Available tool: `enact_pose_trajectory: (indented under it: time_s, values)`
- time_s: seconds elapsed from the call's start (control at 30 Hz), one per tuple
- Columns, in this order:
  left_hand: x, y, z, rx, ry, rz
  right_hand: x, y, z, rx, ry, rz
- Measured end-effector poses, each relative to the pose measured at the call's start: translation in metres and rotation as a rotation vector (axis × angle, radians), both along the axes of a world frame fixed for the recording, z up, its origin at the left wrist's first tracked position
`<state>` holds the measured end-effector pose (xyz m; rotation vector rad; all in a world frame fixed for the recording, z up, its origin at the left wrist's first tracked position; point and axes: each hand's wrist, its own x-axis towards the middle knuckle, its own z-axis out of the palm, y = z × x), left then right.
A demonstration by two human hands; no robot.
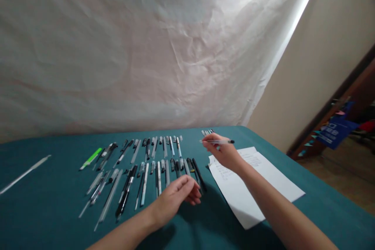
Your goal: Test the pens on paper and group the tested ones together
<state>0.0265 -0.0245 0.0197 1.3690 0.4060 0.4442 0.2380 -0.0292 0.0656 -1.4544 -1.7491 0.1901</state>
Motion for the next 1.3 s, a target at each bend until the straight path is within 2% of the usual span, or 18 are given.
enact_pose_trajectory:
  time_s: [0.1, 0.2, 0.27, 0.37, 0.47, 0.57, 0.77, 0.97, 1.2, 1.3]
  values:
    - [0.002, -0.010, 0.006, 0.412, 0.118, -0.032, 0.024, -0.015, -0.012, -0.129, 0.211, -0.047]
    - [0.012, -0.018, 0.006, 0.747, 0.124, -0.112, 0.042, -0.034, -0.036, -0.224, 0.340, -0.077]
    - [0.023, -0.022, 0.001, 0.888, 0.079, -0.134, 0.052, -0.047, -0.053, -0.261, 0.421, -0.131]
    - [0.042, -0.027, -0.010, 1.028, 0.001, -0.084, 0.062, -0.062, -0.071, -0.308, 0.521, -0.202]
    - [0.054, -0.030, -0.021, 1.092, 0.006, -0.068, 0.067, -0.070, -0.082, -0.333, 0.574, -0.213]
    - [0.056, -0.031, -0.027, 1.114, 0.039, -0.096, 0.067, -0.074, -0.089, -0.318, 0.536, -0.233]
    - [0.054, -0.032, -0.030, 1.051, 0.009, -0.094, 0.067, -0.077, -0.097, -0.250, 0.337, -0.331]
    - [0.054, -0.031, -0.034, 0.989, 0.013, -0.127, 0.068, -0.079, -0.098, -0.235, 0.273, -0.356]
    - [0.055, -0.029, -0.028, 1.254, 0.272, -0.245, 0.069, -0.078, -0.102, -0.166, 0.117, -0.346]
    - [0.055, -0.029, -0.024, 1.319, 0.316, -0.246, 0.071, -0.078, -0.103, -0.168, 0.124, -0.342]
